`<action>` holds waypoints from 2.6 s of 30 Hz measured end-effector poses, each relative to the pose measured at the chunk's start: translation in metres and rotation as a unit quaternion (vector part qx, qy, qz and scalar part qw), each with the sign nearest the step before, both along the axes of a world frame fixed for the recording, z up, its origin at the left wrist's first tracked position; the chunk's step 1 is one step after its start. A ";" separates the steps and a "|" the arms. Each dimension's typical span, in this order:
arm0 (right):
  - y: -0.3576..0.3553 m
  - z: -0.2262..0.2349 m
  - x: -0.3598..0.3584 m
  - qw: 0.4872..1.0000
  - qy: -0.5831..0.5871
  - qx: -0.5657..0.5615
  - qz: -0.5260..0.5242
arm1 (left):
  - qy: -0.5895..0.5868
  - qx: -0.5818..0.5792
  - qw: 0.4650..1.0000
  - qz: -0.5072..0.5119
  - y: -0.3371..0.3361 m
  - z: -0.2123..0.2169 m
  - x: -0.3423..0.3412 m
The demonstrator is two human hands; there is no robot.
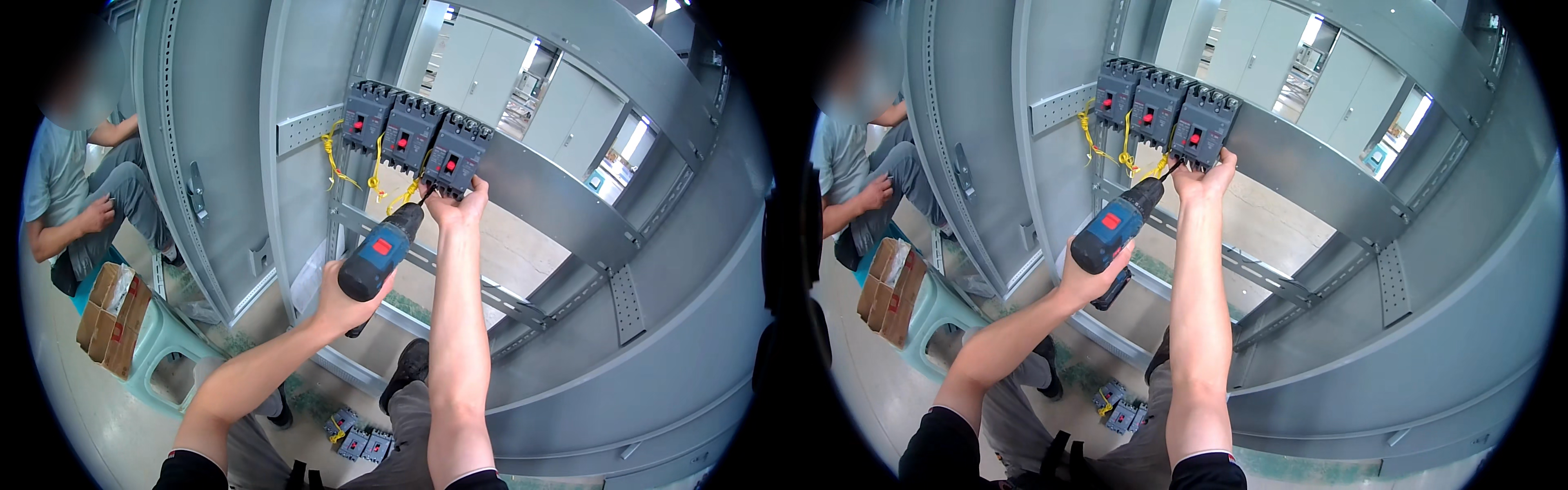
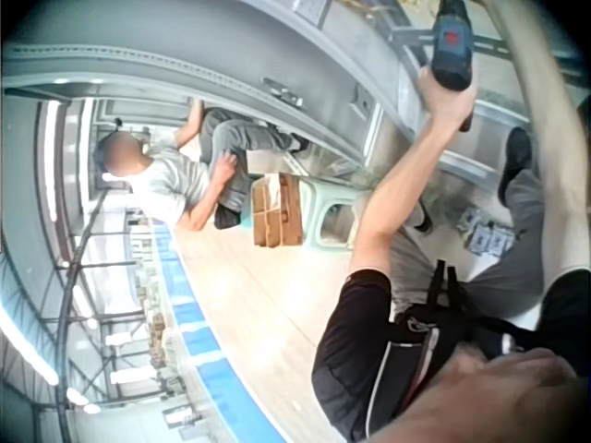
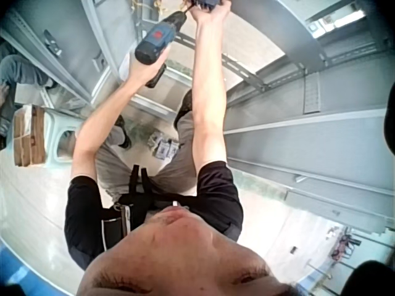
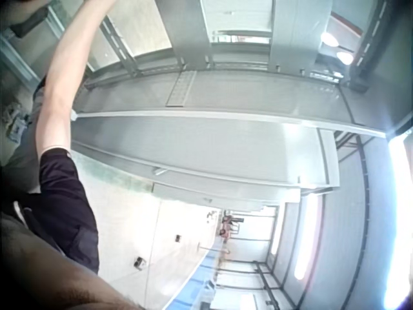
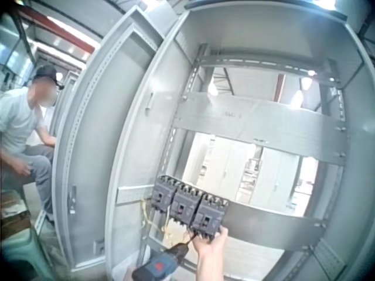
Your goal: The person uses a cordless drill to mount multiple circuit breakers onto a DIN rail inside a large metal electrical cabinet. They repeatedly pick up breakers, align them on the rail, and secure them with screws.
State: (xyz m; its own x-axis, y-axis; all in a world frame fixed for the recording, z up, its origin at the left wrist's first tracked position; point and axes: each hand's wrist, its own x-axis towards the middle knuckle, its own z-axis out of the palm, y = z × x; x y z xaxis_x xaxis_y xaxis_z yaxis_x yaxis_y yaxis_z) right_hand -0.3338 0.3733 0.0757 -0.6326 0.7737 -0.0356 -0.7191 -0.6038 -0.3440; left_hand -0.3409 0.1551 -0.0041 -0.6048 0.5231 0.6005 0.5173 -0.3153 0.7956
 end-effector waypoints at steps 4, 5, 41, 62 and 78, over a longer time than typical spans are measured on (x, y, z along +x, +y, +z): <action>0.003 0.000 -0.002 1.000 0.010 -0.025 0.007 | 0.010 0.000 1.000 -0.006 0.002 0.000 -0.003; 0.005 0.000 -0.002 0.999 0.011 -0.029 0.006 | 0.025 0.006 1.000 -0.004 0.002 0.003 -0.004; 0.025 -0.006 0.000 1.000 -0.002 -0.010 0.025 | -0.110 -0.006 0.993 -0.044 -0.003 0.004 0.019; 0.001 0.003 0.004 0.999 0.025 -0.019 0.020 | 0.076 0.071 0.994 -0.020 0.022 0.088 0.008; -0.004 0.003 0.003 1.000 0.012 -0.005 0.024 | -0.074 0.029 0.995 -0.057 0.020 0.110 0.017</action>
State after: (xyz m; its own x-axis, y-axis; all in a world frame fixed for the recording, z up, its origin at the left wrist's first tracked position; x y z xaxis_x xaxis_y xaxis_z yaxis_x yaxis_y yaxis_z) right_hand -0.3310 0.3694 0.0788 -0.6700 0.7418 -0.0287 -0.6968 -0.6417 -0.3206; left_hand -0.3244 0.1753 0.1060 -0.6284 0.5601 0.5398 0.3540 -0.4121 0.8396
